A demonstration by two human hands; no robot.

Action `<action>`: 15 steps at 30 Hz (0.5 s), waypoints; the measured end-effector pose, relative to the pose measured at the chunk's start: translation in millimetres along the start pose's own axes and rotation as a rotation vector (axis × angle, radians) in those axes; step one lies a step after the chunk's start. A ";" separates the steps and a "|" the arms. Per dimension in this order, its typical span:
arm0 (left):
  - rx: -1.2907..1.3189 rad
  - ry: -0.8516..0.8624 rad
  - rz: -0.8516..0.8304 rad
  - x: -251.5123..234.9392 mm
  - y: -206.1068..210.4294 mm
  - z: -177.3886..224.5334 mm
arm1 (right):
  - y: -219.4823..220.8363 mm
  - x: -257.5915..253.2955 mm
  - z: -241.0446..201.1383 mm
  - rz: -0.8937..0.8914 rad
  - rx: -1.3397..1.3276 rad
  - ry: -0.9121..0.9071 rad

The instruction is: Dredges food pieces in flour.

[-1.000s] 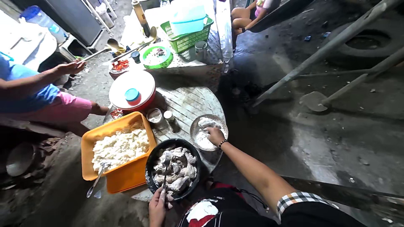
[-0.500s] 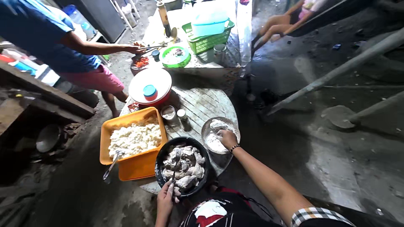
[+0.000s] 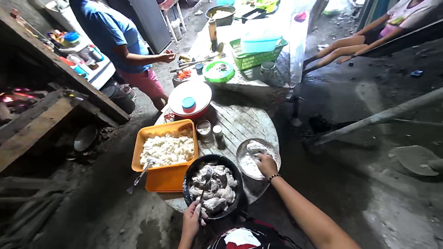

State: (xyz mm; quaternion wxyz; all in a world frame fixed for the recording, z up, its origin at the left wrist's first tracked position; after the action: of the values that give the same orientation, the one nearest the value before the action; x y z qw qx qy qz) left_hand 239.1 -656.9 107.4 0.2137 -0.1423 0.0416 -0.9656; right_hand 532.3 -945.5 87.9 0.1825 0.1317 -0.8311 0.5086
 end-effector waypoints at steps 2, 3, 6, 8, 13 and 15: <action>0.004 0.000 0.009 2.4 -0.4 0.7 | 5.8 -2.7 -2.2 -0.030 0.032 -0.049; 0.008 -0.001 0.012 3.5 -0.1 1.9 | 9.0 -4.2 -2.2 -0.042 0.043 -0.062; 0.025 0.007 -0.007 4.5 2.4 3.0 | 11.8 -5.8 1.5 -0.020 0.007 -0.070; 0.024 0.011 -0.021 5.1 5.0 4.5 | 8.2 -2.3 1.6 -0.003 -0.039 -0.062; 0.021 -0.010 -0.039 3.7 10.2 8.6 | 8.1 3.3 1.8 -0.084 -0.069 -0.023; 0.004 0.020 -0.058 1.7 10.8 12.4 | 6.4 7.4 0.4 -0.114 -0.045 -0.003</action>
State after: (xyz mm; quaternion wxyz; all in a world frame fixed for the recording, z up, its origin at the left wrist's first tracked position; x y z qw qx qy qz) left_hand 245.6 -667.7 118.2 0.1857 -0.1336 0.0377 -0.9728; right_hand 523.0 -943.3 85.9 0.2127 0.1755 -0.8338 0.4782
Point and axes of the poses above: each hand's wrist, its own x-axis away from the middle knuckle, its own y-axis out of the palm, z = x × y, the point moved 8 cm from there along -x, towards the middle knuckle, and after that the axes turned 11 degrees about y, right-handed, at the moved point
